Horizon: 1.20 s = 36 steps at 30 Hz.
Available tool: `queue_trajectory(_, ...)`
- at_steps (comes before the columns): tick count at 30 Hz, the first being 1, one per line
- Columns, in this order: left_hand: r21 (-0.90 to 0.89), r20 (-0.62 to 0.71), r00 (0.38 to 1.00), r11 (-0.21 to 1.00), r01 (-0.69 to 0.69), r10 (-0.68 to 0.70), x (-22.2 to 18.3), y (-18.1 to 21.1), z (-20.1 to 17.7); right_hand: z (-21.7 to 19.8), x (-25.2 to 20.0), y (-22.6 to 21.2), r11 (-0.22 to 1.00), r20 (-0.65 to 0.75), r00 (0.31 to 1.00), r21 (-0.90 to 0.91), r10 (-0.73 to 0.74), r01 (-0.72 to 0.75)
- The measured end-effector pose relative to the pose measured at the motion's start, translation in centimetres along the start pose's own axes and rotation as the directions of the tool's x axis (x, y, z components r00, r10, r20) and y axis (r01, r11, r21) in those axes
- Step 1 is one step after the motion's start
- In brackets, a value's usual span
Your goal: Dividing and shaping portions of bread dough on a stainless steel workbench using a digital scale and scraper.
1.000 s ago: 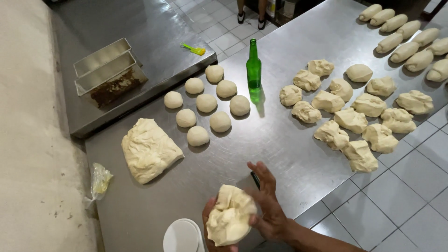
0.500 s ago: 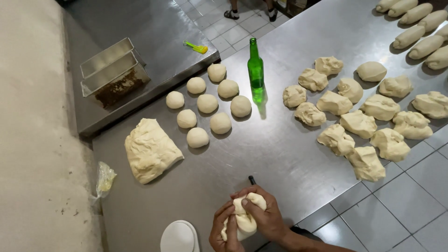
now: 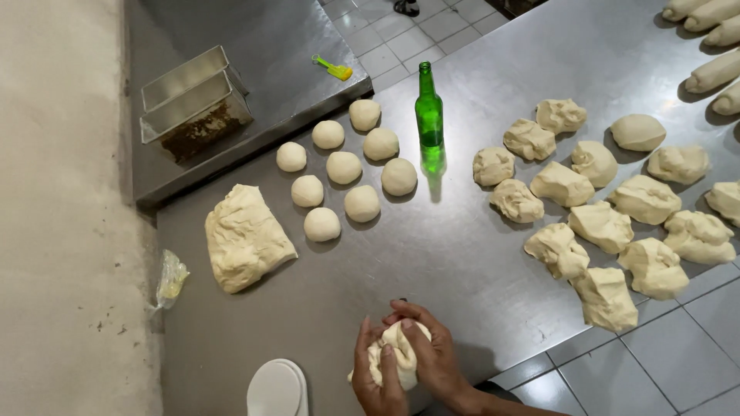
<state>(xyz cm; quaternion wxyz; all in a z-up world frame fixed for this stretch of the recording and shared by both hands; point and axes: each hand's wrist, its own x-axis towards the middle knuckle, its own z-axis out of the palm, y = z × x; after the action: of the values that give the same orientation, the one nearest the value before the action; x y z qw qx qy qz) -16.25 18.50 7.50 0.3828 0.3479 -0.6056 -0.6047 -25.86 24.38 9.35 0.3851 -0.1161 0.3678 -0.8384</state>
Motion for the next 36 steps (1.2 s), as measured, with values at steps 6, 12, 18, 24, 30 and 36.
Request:
queue_trajectory(6,0.293,0.240,0.870,0.822,-0.487,0.430,0.8,3.3,1.6,-0.4,0.9,-1.1,0.903,0.123,0.989,-0.411,-0.079,0.123)
queue_trajectory(12,0.055,-0.019,1.000,0.998,0.024,-0.023,2.8,-4.4,0.0,-1.1,1.6,-1.5,0.837,0.406,0.906,-0.450,-0.120,0.312)
queue_trajectory(18,-0.114,-0.006,0.995,0.989,0.095,-0.097,5.3,-4.9,0.2,-1.3,3.5,-0.5,0.699,0.363,0.930,-0.652,-0.052,0.294)
queue_trajectory(24,-0.287,0.260,0.963,0.947,0.147,-0.071,6.9,-2.4,1.5,-1.1,4.7,-1.7,0.624,0.385,0.904,-0.666,-0.184,0.410)
queue_trajectory(30,-0.374,-0.147,0.964,0.915,0.153,-0.221,7.9,-7.5,2.7,-3.5,4.9,1.8,0.876,0.035,0.892,-0.177,-0.450,0.449)
queue_trajectory(36,-0.576,0.168,0.984,0.816,0.050,0.058,6.4,-3.2,8.4,-3.9,4.7,1.2,0.917,-0.082,0.915,-0.102,-0.395,0.386)
